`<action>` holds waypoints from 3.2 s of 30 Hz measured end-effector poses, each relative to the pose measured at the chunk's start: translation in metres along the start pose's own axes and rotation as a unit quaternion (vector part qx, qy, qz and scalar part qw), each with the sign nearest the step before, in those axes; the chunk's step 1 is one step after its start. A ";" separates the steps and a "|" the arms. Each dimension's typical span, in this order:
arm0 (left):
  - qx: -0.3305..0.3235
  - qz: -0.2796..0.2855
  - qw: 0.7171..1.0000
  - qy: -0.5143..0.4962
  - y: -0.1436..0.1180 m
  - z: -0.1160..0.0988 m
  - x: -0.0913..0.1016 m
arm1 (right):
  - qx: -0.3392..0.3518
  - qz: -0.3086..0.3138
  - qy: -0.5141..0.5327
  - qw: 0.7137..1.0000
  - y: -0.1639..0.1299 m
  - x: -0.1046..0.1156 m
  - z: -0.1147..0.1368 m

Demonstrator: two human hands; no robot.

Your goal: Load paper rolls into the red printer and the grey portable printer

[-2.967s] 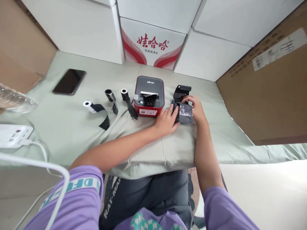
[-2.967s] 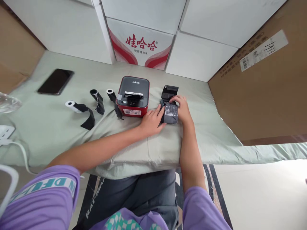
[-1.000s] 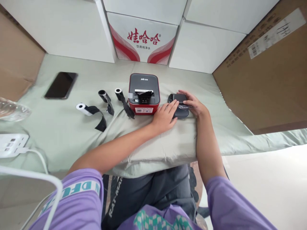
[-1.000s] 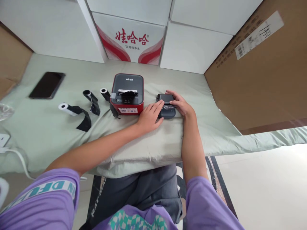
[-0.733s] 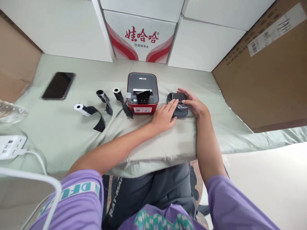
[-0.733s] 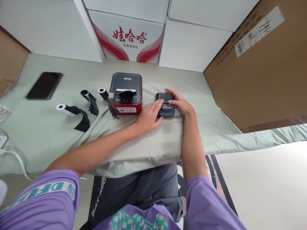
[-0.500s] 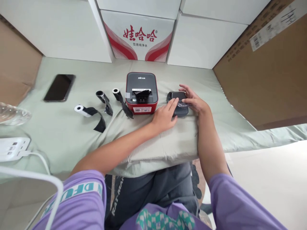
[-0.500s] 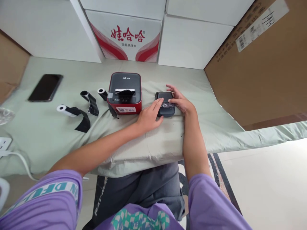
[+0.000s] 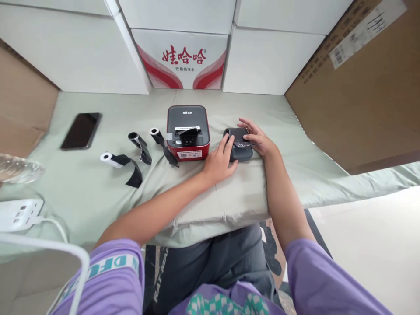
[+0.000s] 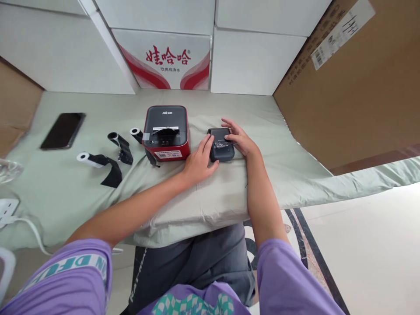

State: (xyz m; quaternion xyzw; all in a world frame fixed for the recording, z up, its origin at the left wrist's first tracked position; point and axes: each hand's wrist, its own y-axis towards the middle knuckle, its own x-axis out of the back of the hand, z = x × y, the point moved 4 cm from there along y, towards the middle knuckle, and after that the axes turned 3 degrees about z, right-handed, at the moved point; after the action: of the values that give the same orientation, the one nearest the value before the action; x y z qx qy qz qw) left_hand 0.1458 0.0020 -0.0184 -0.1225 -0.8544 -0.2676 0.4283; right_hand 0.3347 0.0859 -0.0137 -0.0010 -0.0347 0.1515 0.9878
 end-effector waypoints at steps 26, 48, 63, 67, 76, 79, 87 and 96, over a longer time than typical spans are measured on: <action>0.315 0.269 0.909 -0.041 0.021 0.126 0.212 | 0.016 -0.118 0.082 0.990 0.020 0.010 -0.009; 0.335 0.284 0.885 -0.157 0.018 0.136 0.196 | 0.048 -0.178 0.072 0.980 0.027 0.016 -0.026; 0.311 0.307 0.891 -0.123 0.022 0.133 0.190 | 0.058 -0.184 0.063 0.979 0.026 0.013 -0.022; 0.302 0.301 0.903 -0.059 0.027 0.124 0.199 | 0.045 -0.170 0.085 0.981 0.028 0.016 -0.024; 0.242 0.300 0.923 0.030 0.032 0.093 0.205 | 0.050 -0.169 0.068 0.982 0.029 0.017 -0.026; 0.218 0.315 0.922 0.055 0.036 0.084 0.196 | 0.046 -0.171 0.069 0.982 0.029 0.016 -0.026; 0.200 0.333 0.913 0.125 0.039 0.062 0.182 | 0.034 -0.178 0.056 0.982 0.026 0.014 -0.021; 0.218 0.302 0.918 0.138 0.043 0.059 0.178 | 0.037 -0.172 0.044 0.983 0.026 0.015 -0.021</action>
State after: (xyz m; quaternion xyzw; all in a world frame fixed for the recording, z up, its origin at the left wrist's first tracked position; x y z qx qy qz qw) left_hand 0.0182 0.0673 0.1104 -0.2403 -0.7464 0.0531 0.6183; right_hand 0.3424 0.1151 -0.0336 0.0345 0.0147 -0.0198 0.9991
